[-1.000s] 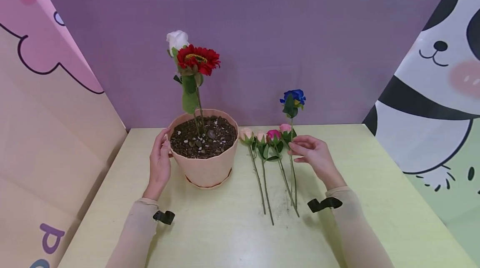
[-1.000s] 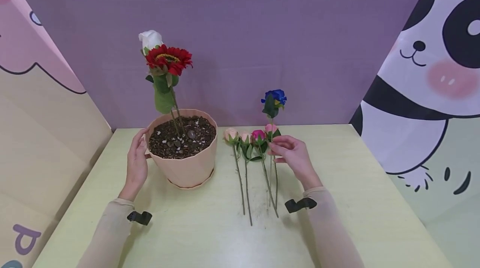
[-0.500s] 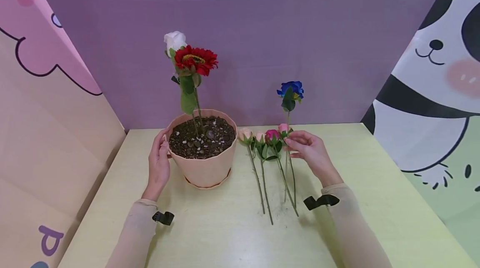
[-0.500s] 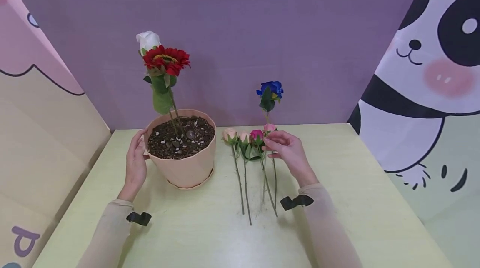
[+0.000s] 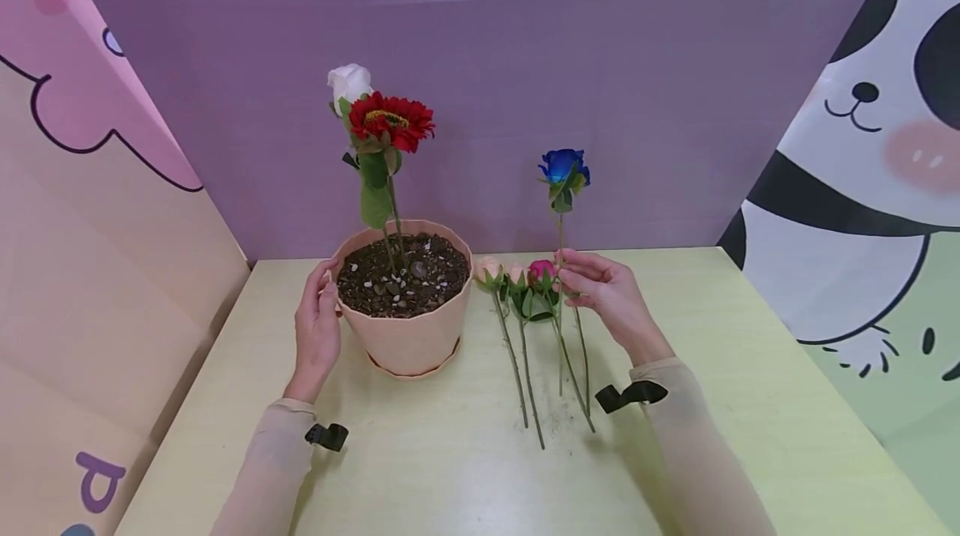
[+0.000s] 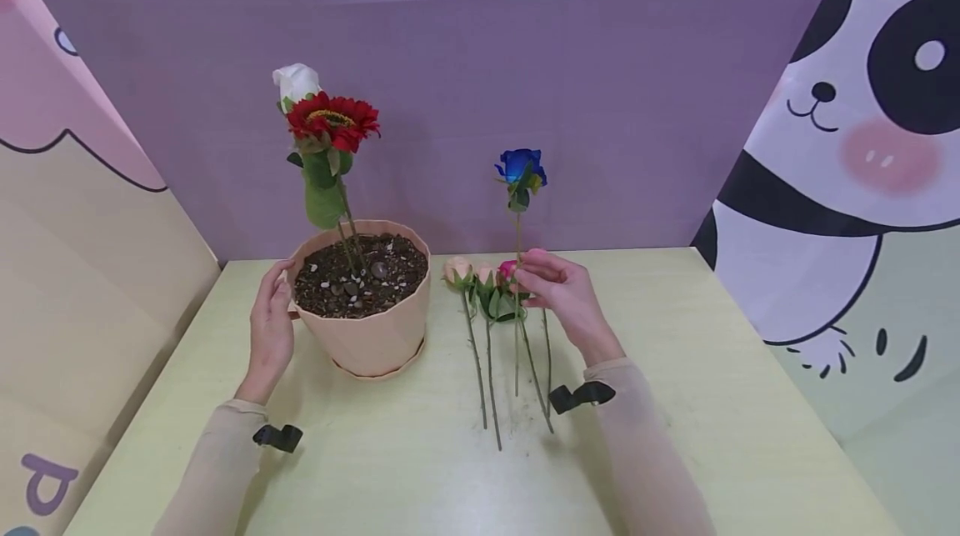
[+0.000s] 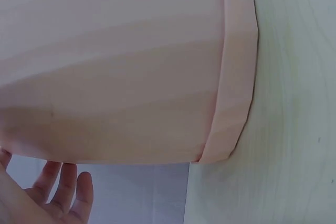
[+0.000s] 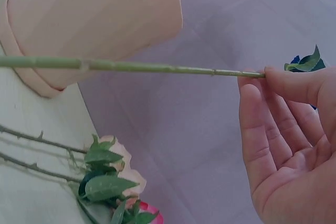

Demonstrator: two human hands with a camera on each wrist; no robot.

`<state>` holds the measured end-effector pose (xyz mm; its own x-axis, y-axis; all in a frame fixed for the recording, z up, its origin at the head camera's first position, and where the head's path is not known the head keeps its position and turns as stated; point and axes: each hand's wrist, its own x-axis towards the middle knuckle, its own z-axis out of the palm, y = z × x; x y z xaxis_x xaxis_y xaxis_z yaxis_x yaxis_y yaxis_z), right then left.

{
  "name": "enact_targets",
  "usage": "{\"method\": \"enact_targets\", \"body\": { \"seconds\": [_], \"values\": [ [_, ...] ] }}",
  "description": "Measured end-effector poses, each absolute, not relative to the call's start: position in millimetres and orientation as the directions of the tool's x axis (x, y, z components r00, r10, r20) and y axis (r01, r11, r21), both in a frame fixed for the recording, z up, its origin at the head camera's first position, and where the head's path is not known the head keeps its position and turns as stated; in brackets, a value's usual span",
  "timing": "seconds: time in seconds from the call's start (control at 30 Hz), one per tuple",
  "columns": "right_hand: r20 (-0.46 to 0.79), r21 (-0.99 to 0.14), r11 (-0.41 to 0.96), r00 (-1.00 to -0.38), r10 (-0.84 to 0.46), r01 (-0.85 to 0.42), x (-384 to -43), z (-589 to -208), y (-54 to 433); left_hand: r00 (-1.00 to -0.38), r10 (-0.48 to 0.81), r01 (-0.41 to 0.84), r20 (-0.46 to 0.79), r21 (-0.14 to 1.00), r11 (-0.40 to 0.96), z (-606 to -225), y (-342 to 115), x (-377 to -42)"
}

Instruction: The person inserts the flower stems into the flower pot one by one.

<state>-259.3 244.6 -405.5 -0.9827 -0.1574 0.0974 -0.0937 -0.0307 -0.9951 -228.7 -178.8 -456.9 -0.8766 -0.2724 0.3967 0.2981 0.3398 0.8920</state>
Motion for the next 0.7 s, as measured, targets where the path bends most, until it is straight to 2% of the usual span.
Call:
{"method": "enact_targets", "body": {
  "seconds": [0.2,0.43,0.57,0.7],
  "values": [
    [0.109,-0.988,-0.122,-0.983,-0.151,-0.091,-257.4,-397.6,236.1,-0.879,-0.301,0.258,0.370,0.899,0.353,-455.7,-174.2,-225.7],
    [0.085,-0.989,-0.134,-0.987,-0.135,-0.067,-257.6,-387.0,223.2,-0.878,-0.318,0.235,0.357,0.901,0.365,-456.1,-172.2,-223.6],
    [0.104,-0.982,-0.173,-0.987,-0.126,-0.081,-257.6,-377.6,213.3,-0.885,-0.299,0.258,0.357,0.910,0.324,-455.7,-172.9,-224.8],
    [0.121,-0.958,-0.273,-0.988,-0.101,-0.089,-259.6,-368.5,203.2,-0.882,-0.276,0.305,0.382,0.909,0.285,-454.4,-172.8,-225.7]
  ]
}}
